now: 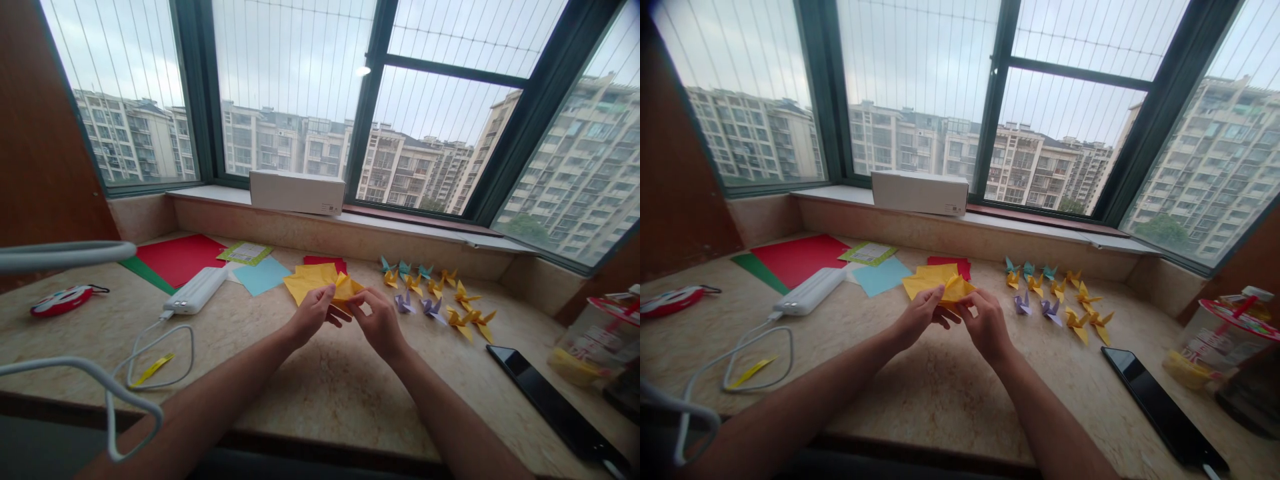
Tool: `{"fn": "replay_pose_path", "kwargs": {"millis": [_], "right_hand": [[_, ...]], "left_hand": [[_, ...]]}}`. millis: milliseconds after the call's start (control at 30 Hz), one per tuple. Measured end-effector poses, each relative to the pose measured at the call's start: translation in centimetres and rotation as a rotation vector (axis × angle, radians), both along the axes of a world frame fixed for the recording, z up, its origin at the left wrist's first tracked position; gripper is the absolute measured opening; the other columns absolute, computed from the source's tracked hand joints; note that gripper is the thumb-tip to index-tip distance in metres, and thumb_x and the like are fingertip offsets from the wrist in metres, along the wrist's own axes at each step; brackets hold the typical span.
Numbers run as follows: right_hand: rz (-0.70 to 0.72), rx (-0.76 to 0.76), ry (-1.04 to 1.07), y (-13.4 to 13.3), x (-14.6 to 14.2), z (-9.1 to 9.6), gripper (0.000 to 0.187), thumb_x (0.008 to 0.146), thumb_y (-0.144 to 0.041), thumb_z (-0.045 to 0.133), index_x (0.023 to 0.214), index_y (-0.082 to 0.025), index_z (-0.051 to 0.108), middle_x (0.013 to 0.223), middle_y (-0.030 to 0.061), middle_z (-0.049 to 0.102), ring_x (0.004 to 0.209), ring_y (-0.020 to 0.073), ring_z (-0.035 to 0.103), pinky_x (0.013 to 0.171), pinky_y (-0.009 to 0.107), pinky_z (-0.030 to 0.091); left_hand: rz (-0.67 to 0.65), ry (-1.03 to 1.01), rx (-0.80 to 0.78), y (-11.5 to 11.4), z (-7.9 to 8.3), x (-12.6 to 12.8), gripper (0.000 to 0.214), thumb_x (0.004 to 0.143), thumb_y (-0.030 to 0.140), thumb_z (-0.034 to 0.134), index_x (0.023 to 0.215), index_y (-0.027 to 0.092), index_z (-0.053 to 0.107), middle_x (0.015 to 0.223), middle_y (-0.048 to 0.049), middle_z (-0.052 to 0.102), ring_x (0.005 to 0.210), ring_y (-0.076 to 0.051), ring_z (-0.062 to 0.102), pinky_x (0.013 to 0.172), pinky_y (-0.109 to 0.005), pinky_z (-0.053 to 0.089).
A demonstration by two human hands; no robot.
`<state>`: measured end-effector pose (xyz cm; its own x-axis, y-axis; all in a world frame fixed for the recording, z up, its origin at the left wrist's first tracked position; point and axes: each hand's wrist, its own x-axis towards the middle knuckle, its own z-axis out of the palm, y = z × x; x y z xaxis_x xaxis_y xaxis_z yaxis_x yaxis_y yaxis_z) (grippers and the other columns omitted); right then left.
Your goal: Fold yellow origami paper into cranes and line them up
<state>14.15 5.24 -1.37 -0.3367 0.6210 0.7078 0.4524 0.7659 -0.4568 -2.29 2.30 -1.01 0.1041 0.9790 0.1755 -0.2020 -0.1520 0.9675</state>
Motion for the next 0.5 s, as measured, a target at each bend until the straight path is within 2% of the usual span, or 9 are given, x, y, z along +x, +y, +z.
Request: {"fn": "replay_pose_path", "kwargs": {"millis": [267, 500], "right_hand": [[0.004, -0.071, 0.047, -0.23, -0.32, 0.0, 0.019, 0.089, -0.031, 0.055, 0.073, -0.021, 0.061, 0.076, 0.0037, 0.068, 0.073, 0.0203, 0.063, 0.071, 0.034, 0.048], [-0.08, -0.147, 0.134, -0.12, -0.3, -0.23, 0.008, 0.087, -0.028, 0.053, 0.089, -0.02, 0.056, 0.074, 0.0021, 0.067, 0.067, 0.0182, 0.064, 0.066, 0.031, 0.05]], "left_hand": [[0.012, 0.003, 0.018, 0.34, -0.36, -0.2, 0.046, 0.089, 0.055, 0.05, 0.091, 0.011, 0.06, 0.08, -0.0102, 0.072, 0.061, -0.018, 0.07, 0.054, -0.026, 0.054], [0.024, 0.037, 0.052, 0.66, -0.73, -0.32, 0.043, 0.088, 0.053, 0.053, 0.091, 0.011, 0.058, 0.073, -0.0073, 0.069, 0.057, -0.016, 0.068, 0.055, -0.028, 0.055]]}}
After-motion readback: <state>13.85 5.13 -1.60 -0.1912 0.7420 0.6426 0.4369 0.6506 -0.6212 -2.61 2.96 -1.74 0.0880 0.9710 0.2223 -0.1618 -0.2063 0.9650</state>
